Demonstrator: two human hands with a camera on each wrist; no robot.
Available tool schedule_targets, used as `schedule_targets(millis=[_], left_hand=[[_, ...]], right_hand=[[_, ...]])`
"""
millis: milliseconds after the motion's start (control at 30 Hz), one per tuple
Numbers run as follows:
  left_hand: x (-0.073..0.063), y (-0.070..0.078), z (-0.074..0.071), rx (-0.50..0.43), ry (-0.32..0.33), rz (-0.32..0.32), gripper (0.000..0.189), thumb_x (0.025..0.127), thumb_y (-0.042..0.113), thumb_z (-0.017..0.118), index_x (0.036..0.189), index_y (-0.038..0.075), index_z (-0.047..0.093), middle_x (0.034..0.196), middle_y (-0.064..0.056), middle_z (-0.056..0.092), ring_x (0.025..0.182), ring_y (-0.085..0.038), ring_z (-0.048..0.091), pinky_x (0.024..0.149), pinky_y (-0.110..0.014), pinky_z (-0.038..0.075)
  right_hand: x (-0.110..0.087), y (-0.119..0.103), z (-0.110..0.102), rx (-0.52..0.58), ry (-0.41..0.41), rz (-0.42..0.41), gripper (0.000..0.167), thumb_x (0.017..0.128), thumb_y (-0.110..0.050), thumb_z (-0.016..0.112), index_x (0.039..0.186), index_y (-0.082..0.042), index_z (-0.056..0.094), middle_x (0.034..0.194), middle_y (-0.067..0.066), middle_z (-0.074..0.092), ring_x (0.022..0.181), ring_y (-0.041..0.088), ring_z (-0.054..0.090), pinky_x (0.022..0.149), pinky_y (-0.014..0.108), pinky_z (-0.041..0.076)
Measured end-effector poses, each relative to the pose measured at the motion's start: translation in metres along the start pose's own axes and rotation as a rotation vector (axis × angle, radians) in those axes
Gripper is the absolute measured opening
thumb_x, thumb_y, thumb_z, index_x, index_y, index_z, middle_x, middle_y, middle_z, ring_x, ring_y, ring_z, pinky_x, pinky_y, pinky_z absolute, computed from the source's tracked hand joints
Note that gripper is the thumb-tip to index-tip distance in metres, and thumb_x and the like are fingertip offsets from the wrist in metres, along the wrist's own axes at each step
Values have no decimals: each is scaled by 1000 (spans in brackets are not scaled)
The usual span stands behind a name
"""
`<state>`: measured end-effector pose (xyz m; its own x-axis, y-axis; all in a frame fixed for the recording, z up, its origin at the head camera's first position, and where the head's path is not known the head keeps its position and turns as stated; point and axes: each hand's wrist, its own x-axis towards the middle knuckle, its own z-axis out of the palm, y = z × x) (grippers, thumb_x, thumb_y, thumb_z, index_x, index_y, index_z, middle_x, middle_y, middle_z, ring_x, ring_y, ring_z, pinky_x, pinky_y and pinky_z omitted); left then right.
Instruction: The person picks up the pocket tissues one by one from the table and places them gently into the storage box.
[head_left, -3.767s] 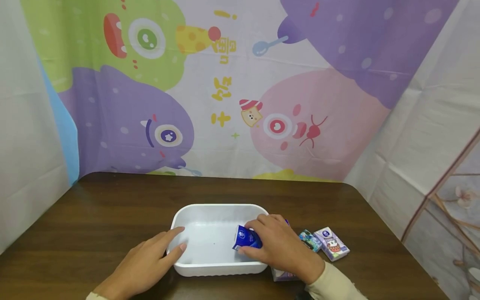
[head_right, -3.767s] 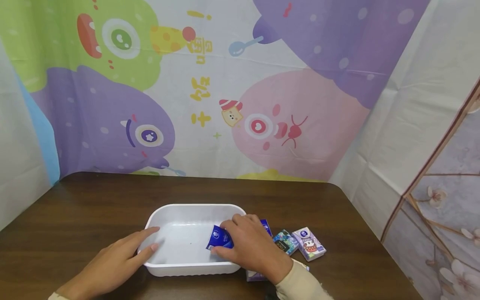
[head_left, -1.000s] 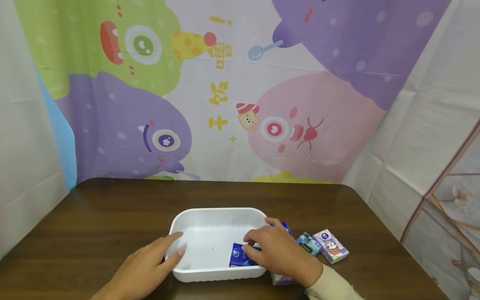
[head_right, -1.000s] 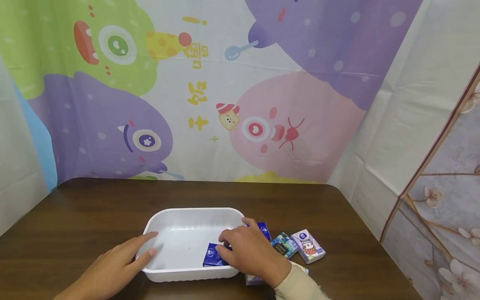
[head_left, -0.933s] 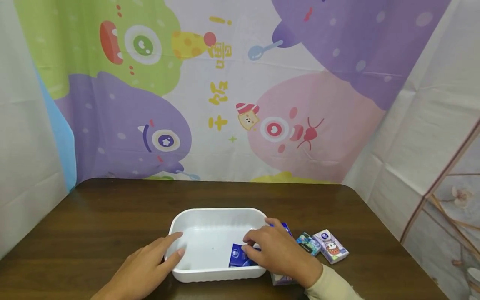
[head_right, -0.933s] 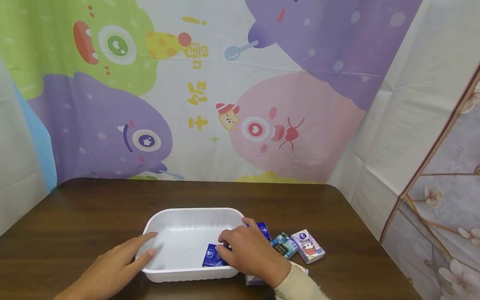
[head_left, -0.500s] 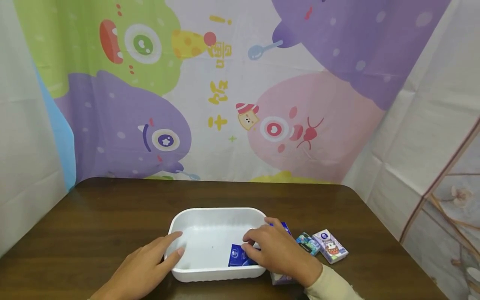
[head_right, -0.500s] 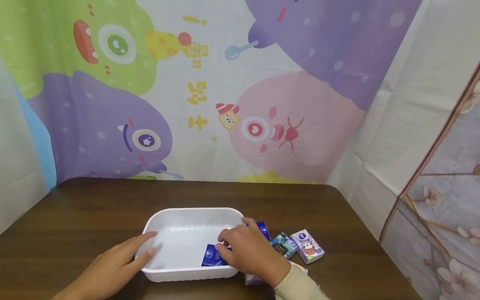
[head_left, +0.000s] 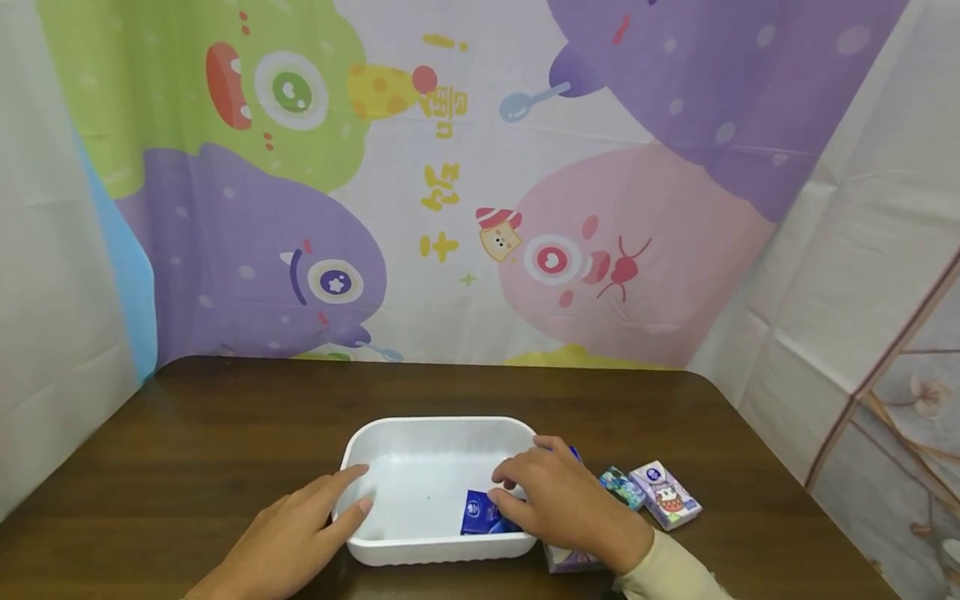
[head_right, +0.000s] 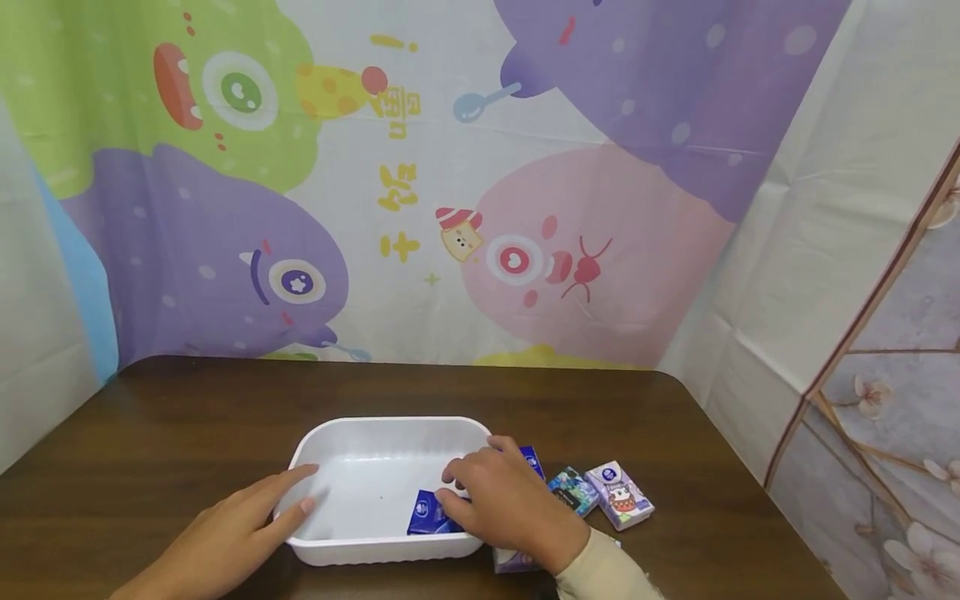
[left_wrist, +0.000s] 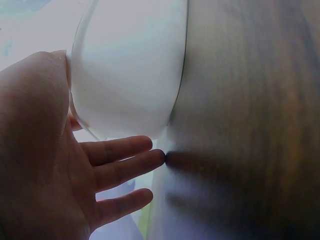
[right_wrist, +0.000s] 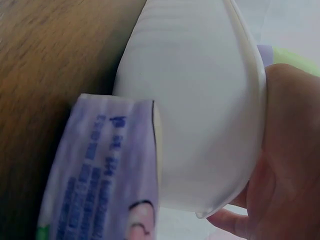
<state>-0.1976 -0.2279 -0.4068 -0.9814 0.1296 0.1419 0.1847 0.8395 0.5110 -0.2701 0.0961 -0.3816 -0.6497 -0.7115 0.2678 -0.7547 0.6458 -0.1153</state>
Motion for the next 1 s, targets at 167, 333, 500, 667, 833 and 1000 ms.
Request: schedule_targets(millis=[167, 333, 500, 667, 833, 1000], left_hand=[[0, 1, 1, -3, 0, 1, 58, 100, 60, 48, 143, 22, 56, 137, -7, 60, 123, -34, 57, 96, -60, 45], [1, 1, 2, -10, -5, 5, 59, 100, 61, 47, 144, 23, 56, 138, -6, 59, 124, -33, 57, 97, -61, 45], [0, 0, 2, -9, -3, 11, 59, 100, 61, 47, 144, 23, 55, 138, -6, 59, 125, -33, 56, 97, -60, 45], [-1, -2, 2, -2, 10, 19, 59, 101, 61, 46, 145, 23, 55, 138, -6, 59, 125, -34, 56, 96, -61, 45], [1, -1, 0, -1, 19, 27, 58, 101, 60, 47, 144, 23, 56, 137, -6, 60, 125, -33, 57, 96, -61, 45], [1, -1, 1, 8, 17, 23, 57, 100, 60, 49, 143, 22, 57, 136, -6, 61, 124, -33, 58, 96, -60, 46]], right_hand=[[-1, 0, -1, 6, 2, -1, 24, 99, -34, 62, 105, -16, 76, 93, -14, 69, 95, 6, 65, 109, 55, 33], [-3, 1, 0, 18, 19, -7, 23, 98, -34, 62, 104, -16, 76, 92, -16, 69, 94, 4, 64, 108, 55, 33], [-3, 2, -1, 35, 22, -11, 23, 98, -33, 62, 104, -16, 76, 91, -17, 68, 93, 1, 64, 108, 54, 33], [-2, 2, -2, 35, 21, -17, 24, 99, -34, 62, 105, -16, 76, 91, -17, 68, 93, 1, 64, 109, 53, 33], [-1, 3, -5, 31, 12, -16, 25, 97, -34, 64, 106, -15, 76, 91, -16, 69, 94, 3, 64, 109, 53, 33], [-1, 4, -6, 33, -12, -26, 25, 97, -34, 64, 107, -14, 76, 96, -12, 71, 97, 3, 65, 109, 53, 33]])
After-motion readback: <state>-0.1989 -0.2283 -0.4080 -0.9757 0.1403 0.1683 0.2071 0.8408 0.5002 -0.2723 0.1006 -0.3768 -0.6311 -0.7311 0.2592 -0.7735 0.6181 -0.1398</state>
